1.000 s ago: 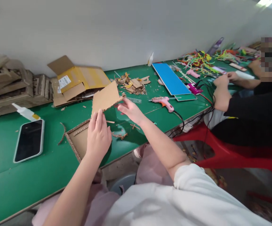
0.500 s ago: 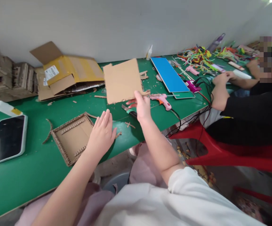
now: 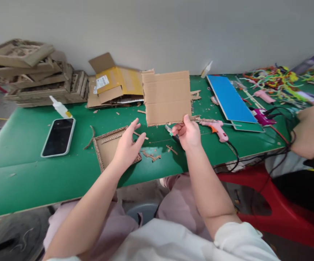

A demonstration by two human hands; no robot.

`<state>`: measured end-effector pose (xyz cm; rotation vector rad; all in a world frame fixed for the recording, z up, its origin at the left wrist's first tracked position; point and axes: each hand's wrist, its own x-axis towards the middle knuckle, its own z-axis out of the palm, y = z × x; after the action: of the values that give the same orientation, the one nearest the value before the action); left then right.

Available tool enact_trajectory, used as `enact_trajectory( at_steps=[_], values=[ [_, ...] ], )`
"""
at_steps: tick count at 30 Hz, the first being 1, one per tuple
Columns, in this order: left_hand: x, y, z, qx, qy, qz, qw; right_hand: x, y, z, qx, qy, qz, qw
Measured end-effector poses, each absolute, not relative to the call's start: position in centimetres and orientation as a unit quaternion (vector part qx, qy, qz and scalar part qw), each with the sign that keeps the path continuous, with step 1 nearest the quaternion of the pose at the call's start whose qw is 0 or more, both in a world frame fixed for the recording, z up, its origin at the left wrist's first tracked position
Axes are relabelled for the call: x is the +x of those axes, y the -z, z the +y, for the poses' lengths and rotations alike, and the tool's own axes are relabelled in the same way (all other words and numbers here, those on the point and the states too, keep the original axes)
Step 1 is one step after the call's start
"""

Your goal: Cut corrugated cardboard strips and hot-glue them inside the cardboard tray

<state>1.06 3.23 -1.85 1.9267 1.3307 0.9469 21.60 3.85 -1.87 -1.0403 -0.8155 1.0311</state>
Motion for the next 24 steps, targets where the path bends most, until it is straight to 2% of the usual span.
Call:
enact_trajectory(
  at_steps=[3, 5, 7, 10, 14, 21, 24],
  values=[
    [-1.2, 1.6, 4.3, 0.685, -0.408, 0.513, 0.319, 21.3, 1.8, 3.9, -0.487, -0.449, -0.354, 0.661],
    [-3.5, 1.1, 5.0, 0.684, -0.404, 0.551, 0.256, 21.5, 1.6, 3.9, -0.519, -0.406, -0.313, 0.684],
    [-6.1, 0.4, 5.4, 0.688, -0.355, 0.612, 0.162, 21.8, 1.5, 4.0, -0.560, -0.348, -0.261, 0.705],
    [-9.2, 0.1, 5.6, 0.704, -0.224, 0.669, 0.083, 22.1, 1.7, 4.1, -0.572, -0.368, -0.246, 0.690],
    [-10.9, 1.2, 5.7, 0.716, -0.123, 0.681, 0.090, 21.7, 2.6, 4.1, -0.589, -0.390, -0.260, 0.658],
    [-10.5, 2.1, 5.7, 0.738, -0.070, 0.661, 0.119, 20.9, 3.6, 4.4, -0.613, -0.394, -0.283, 0.624],
    [-10.4, 1.7, 5.7, 0.743, -0.053, 0.653, 0.135, 20.9, 3.7, 4.6, -0.608, -0.397, -0.264, 0.635]
  ],
)
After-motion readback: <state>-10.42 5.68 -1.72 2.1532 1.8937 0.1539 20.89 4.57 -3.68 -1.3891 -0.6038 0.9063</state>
